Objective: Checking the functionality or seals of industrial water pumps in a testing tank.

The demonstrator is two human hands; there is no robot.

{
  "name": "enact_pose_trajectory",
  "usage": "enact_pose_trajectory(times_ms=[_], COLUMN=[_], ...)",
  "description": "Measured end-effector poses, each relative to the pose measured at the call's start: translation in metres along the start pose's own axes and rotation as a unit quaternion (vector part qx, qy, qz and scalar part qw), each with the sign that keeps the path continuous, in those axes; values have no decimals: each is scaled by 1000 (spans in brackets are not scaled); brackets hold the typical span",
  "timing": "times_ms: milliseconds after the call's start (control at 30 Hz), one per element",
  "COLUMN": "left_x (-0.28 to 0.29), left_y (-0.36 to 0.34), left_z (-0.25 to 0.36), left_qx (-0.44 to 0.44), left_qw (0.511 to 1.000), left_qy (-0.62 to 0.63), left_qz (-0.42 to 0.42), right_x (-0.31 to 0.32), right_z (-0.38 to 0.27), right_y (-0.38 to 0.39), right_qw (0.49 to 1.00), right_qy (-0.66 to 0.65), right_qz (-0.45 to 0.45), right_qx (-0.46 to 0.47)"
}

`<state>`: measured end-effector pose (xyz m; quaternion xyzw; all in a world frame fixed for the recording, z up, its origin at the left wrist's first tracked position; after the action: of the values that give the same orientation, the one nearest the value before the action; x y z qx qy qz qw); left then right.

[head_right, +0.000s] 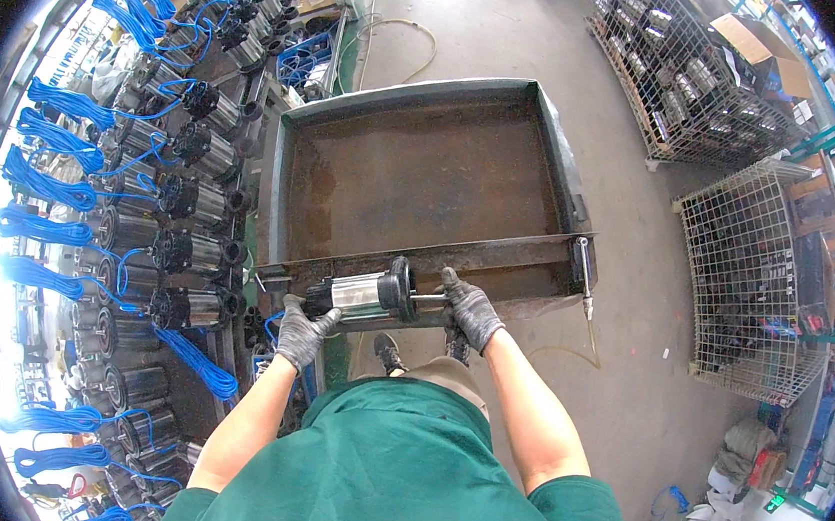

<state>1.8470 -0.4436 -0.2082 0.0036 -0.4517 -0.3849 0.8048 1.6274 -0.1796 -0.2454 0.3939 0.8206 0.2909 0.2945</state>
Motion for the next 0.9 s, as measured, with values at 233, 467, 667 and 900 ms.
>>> enact_pose_trajectory(times_ms=[233,467,667,900], left_x=[1,1,-1,3], left_y=[0,3,1,7], left_z=[-1,4,-1,10], left_qx=[-9,-16,-15,-9], left_qw=[1000,1000,1000,1000], left_qy=[-23,1,-3,19], left_qz=[19,22,23,20], right_x=[12,7,5,16], right_z=[8,0,-4,13], right_y=[-30,-22,-19,-42], right_qw=[972,983,919,987], right_qy=[200,143,261,57], right_qz=[118,92,147,-45], right_qx=[39,75,256,145])
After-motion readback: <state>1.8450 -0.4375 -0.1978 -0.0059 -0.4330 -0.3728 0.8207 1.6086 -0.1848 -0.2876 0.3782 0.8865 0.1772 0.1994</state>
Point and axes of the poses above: each hand's wrist, its own y-axis away from the middle knuckle, its own x-axis out of the back of the hand, z = x × y, the point moved 6 cm from there along -y, towards the middle knuckle, and after that the axes turned 8 degrees about -y, right-handed, at the moved point
